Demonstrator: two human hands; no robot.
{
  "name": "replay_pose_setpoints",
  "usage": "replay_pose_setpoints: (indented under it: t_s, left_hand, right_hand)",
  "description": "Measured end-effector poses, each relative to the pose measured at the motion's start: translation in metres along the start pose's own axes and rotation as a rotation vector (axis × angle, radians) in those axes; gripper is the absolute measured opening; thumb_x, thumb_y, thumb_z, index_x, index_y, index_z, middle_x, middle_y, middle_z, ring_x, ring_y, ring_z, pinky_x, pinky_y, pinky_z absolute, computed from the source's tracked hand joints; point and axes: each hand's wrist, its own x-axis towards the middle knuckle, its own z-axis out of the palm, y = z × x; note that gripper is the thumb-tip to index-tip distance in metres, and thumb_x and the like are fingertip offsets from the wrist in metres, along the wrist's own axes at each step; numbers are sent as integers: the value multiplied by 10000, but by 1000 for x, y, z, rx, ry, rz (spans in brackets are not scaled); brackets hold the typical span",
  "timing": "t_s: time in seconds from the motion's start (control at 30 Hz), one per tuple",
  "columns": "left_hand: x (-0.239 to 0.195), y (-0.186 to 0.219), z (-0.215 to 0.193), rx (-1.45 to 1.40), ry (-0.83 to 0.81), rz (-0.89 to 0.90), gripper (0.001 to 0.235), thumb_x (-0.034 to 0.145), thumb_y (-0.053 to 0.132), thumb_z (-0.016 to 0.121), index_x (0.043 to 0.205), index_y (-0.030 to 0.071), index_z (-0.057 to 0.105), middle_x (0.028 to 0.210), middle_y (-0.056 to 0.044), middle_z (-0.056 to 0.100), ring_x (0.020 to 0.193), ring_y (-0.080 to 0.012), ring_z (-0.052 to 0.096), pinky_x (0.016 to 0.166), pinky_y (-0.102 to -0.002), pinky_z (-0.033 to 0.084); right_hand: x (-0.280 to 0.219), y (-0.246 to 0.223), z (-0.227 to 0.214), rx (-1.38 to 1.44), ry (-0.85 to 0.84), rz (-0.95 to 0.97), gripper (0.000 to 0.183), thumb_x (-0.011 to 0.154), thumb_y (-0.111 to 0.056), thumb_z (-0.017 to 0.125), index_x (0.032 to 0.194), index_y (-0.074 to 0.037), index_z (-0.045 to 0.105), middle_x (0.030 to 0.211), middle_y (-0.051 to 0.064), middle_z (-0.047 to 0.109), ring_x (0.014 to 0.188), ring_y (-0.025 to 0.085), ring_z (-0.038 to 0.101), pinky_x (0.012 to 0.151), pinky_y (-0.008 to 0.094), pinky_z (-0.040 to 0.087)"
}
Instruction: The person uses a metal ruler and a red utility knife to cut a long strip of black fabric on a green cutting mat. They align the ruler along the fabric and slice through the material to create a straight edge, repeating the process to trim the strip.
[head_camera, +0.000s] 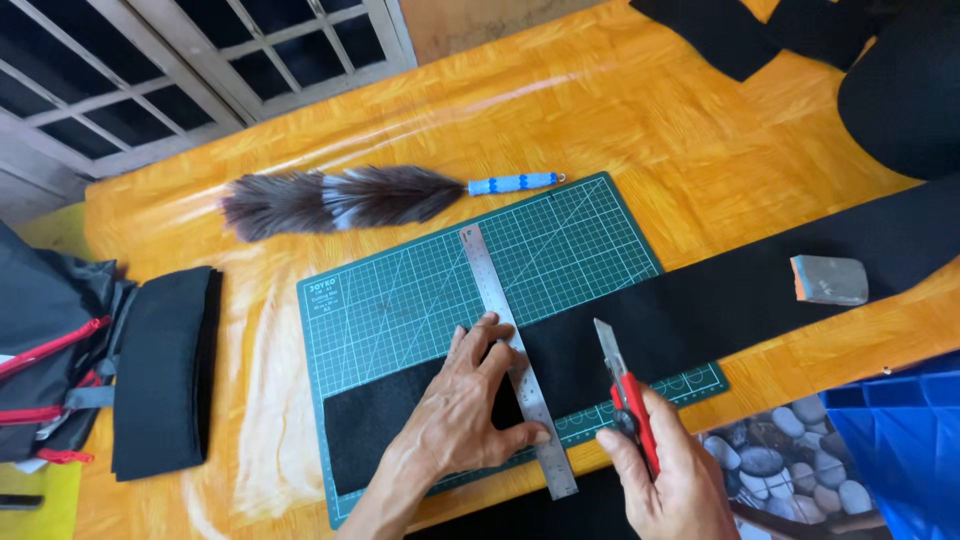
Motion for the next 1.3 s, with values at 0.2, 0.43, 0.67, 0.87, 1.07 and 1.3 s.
replay_pose_setpoints:
  t_s: [0.2,0.43,0.67,0.87,1.07,1.3]
  left_hand:
    - [0,0,-1,-23,15,15,706,701,411,923,1167,30,554,1394,-206,473,1517,-460,279,1186,-688,197]
    - [1,-2,2,-24,13,3,715,679,387,928,1177,29,560,1401,-225,477,1505,-474,297,1186,-689,199]
    - [2,1,-1,-38,31,4,675,699,347,897,1166,0,555,1404,-222,481,1505,-482,306,1181,-710,202]
    - [1,3,-4,-41,25,1,677,719,371,888,1186,9,558,1415,-223,477,1509,-473,300,1194,-689,198]
    - [1,-3,-2,-57,19,8,720,734,427,879,1228,11,561,1430,-233,477,1510,-461,299,1204,-679,191]
    - [1,-5,1,-43,1,-15,704,688,350,921,1191,22,553,1441,-226,462,1516,-458,279,1209,-677,177]
  right_hand:
    - [21,-14,14,288,1,9,433,916,-258,633,1316,-114,552,1011,-8,788,725,152,833,682,276,683]
    - [33,-28,29,97,-15,-32,870,800,-314,790,1556,-156,389,1424,125,633,1089,268,742,886,371,581]
    - [39,-39,45,-147,-106,-98,955,799,-337,819,1583,-147,308,1275,88,603,959,265,728,755,454,611]
    - [46,-40,43,-196,-160,-39,1006,792,-377,820,1605,-166,267,1301,108,579,1047,320,691,812,507,582]
    - [49,-32,46,-179,-118,-122,1009,781,-351,818,1602,-122,278,1329,156,586,1120,364,650,865,515,547]
    - [42,-39,15,124,-391,-136,686,1012,-264,429,1657,-142,230,1299,103,580,1108,242,658,992,380,473]
